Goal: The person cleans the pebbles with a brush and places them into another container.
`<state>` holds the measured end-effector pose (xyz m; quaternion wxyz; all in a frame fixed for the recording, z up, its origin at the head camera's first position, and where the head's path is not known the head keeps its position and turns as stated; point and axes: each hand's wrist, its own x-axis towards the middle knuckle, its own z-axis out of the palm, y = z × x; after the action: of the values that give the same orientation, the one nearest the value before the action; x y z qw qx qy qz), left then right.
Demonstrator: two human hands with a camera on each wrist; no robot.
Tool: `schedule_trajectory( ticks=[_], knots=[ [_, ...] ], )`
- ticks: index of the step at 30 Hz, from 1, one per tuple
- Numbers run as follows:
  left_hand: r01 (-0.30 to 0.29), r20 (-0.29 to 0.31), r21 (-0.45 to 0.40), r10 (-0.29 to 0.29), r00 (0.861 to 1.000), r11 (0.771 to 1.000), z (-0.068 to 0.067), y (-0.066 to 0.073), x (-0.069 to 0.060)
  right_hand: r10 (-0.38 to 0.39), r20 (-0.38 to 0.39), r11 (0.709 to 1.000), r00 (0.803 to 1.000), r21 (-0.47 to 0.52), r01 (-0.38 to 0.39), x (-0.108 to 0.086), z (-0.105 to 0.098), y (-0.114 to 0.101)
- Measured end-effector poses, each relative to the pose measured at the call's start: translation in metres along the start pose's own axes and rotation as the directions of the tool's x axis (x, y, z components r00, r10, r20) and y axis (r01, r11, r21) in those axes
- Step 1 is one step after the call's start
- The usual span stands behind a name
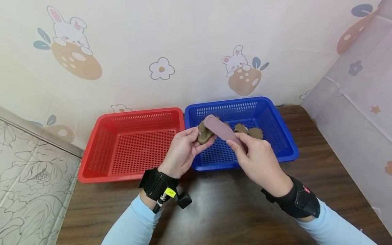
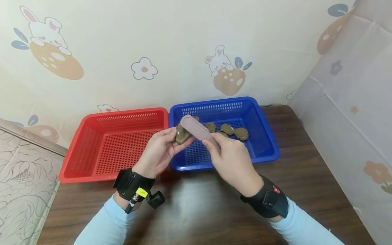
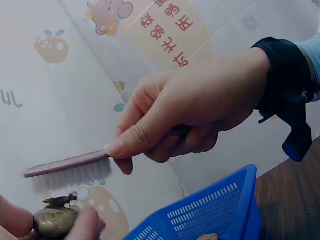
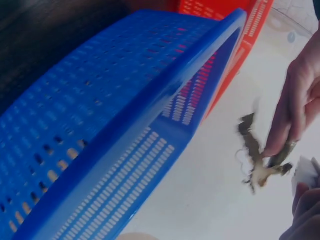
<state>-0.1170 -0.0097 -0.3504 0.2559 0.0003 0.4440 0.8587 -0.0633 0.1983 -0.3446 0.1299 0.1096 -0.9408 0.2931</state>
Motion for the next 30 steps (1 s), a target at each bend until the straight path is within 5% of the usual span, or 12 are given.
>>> schedule_trajectory(
  ticks=[5,10,15,22,27,30],
  knots=[
    [0.008,-0.076,0.130,0.002,0.997,0.991,0.001,0.001,0.001,-0.028,0.047,1.000,0.999,-0.003,0.028,0.003,0.003,0.000],
    [0.033,-0.124,0.144,-0.015,0.992,0.989,0.001,0.002,0.002,0.086,0.054,0.996,0.995,-0.031,-0.085,0.012,0.003,0.011],
    [0.033,-0.144,0.134,-0.013,0.989,0.990,-0.001,0.003,0.004,0.157,0.084,0.984,0.984,0.065,-0.163,0.014,0.000,0.015],
    [0.023,-0.103,0.083,-0.015,0.995,0.996,-0.001,0.003,0.003,0.069,0.139,0.987,0.988,0.133,-0.087,0.013,0.003,0.010],
    [0.021,-0.076,0.029,-0.019,0.997,0.999,0.000,0.004,0.003,0.107,0.082,0.988,0.991,0.099,-0.115,0.014,0.001,0.016],
    [0.015,-0.075,0.003,-0.015,0.997,1.000,-0.001,0.004,0.003,0.063,0.105,0.988,0.992,0.134,-0.077,0.010,-0.001,0.016]
  ],
)
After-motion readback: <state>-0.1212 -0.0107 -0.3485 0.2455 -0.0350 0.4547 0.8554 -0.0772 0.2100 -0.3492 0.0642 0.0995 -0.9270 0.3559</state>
